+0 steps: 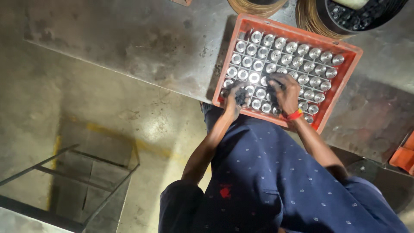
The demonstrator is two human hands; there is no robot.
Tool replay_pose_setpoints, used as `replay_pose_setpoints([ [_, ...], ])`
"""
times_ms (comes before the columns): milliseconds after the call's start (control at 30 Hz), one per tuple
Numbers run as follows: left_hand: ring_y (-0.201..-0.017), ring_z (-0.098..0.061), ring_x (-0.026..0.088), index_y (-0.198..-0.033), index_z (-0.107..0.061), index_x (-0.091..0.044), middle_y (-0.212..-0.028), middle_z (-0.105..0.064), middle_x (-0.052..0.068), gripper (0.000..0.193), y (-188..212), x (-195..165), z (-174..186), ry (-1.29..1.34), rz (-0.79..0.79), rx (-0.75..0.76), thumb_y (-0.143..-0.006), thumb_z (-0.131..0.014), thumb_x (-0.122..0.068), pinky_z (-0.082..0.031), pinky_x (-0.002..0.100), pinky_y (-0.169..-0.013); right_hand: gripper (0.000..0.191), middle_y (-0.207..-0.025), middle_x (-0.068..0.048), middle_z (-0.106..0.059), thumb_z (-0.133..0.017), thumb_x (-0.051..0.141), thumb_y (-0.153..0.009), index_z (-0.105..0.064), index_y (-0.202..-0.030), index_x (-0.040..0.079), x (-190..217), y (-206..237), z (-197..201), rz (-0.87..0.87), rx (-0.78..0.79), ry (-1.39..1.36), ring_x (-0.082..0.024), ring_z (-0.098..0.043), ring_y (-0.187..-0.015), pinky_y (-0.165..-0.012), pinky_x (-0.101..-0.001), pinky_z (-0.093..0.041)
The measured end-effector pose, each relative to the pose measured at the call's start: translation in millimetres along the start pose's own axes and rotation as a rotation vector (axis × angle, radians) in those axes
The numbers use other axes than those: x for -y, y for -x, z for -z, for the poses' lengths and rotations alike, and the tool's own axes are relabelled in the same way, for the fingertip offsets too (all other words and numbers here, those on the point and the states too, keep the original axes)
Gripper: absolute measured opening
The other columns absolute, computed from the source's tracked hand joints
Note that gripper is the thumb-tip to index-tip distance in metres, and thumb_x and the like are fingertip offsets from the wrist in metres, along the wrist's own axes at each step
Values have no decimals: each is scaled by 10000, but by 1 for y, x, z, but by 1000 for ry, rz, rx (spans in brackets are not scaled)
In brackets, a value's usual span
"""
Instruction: The person repeatedly picks small metal parts from a red crate and places them into a grid tray. The person also uses a small cylindrical tool to press or adjust the parts within the tray. The person works at a metal table with additional crates and containers nearby.
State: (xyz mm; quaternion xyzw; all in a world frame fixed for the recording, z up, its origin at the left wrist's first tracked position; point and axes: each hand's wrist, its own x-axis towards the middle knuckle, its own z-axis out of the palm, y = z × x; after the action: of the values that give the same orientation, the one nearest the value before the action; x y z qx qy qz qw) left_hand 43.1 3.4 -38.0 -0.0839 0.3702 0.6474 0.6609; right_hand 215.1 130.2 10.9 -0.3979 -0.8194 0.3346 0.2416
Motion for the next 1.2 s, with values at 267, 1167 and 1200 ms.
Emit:
replay_pose_setpoints([
  [267, -597, -510, 79, -1032, -618, -152, -781, -599, -14, 191, -3, 5, -1, -46, -98, -133, -1040, -632, -342, -369, 229, -486, 252, -1001, -146, -666, -728, 66, -834, -728, -1086, 53, -1, -12, -12, 201, 286, 517, -339, -638, -991, -858, -437, -520],
  [1167, -650, -546, 98, -1179, -606, -61, -830, -611, 24, 264, -3, 13, 5, 16, -76, 14, -1091, -587, -309, -394, 249, -525, 286, -973, -119, -686, -741, 80, -779, -741, -1065, 67, -8, -48, -4, 292, 183, 561, -335, -599, -963, -857, -447, -462],
  [1200, -651, -542, 96, -1224, -617, -49, -832, -606, 24, 297, -4, 10, 3, 10, -88, 34, -1083, -584, -308, -399, 247, -530, 268, -979, -121, -699, -750, 90, -795, -747, -1062, 74, -7, -47, -3, 272, 193, 566, -335, -605, -960, -847, -450, -457],
])
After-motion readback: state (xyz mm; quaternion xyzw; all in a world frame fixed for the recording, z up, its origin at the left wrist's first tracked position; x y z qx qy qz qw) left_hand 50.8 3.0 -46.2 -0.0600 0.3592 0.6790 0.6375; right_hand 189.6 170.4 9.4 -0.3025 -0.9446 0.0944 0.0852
